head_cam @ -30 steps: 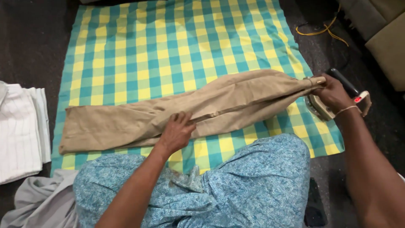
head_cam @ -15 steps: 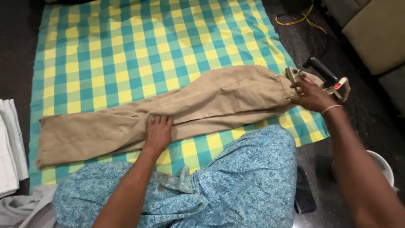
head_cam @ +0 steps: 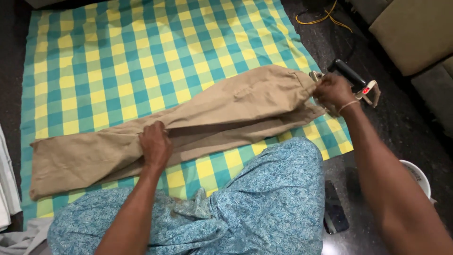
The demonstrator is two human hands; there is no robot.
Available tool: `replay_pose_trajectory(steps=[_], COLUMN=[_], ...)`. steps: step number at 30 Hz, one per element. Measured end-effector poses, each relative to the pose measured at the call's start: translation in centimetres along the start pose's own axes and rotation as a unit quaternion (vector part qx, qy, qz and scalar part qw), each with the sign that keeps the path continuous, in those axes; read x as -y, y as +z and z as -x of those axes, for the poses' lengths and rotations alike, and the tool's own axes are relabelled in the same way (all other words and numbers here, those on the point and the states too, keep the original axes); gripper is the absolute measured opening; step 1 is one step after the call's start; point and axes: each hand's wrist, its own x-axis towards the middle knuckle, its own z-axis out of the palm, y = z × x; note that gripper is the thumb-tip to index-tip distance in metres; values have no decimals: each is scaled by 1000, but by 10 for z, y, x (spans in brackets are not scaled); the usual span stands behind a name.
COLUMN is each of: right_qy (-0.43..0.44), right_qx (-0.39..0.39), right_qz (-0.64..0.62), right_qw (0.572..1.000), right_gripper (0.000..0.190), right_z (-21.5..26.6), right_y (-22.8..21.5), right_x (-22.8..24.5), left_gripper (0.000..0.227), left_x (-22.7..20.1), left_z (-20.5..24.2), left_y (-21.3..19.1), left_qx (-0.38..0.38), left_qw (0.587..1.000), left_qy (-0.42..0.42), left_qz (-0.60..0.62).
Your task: Ironing a pair of tan pants while sitting on the floor.
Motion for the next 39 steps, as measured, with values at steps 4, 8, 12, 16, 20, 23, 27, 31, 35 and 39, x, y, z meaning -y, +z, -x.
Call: replay_pose_trajectory(steps=[4, 8, 12, 16, 20, 23, 27, 31, 35, 39], right_qy=[-90, -27, 20, 91, 81, 26, -62, 36, 72, 59], right_qx=[14, -68, -38, -1, 18, -19, -42, -12, 37, 35], right_qz=[-238, -53, 108, 92, 19, -178, -419, -122, -35, -64], right_qw=[967, 996, 993, 992, 996, 984, 905, 992, 996, 996], right_gripper=[21, 34, 66, 59, 38, 29, 25, 28, 49, 53], right_z=[-37, 14, 28, 22, 1, 8, -8, -20, -24, -13], right_y=[0, 2, 20, 35, 41, 17, 13, 32, 53, 46], right_x=[-19, 35, 16, -15, -17, 28, 28, -38, -107, -93], left_gripper=[15, 32, 35, 35, 26, 26, 16, 26, 39, 37], left_x=[-12, -10, -10, -13, -10, -14, -16, -6, -16, -38], left_z=[-7, 2, 9, 10, 8, 5, 8, 15, 23, 17], left_y=[-29, -29, -22, -18, -15, -32, -36, -8, 0, -24], left_qx=[-99, -95, -16, 33, -19, -18, -50, 93, 220, 216], left_qw=[992, 994, 995, 993, 992, 995, 996, 992, 969, 973], left_qy=[-38, 49, 73, 80, 103, 66, 25, -40, -97, -70], left_qz=[68, 17, -64, -82, -68, -67, -74, -71, -49, -38])
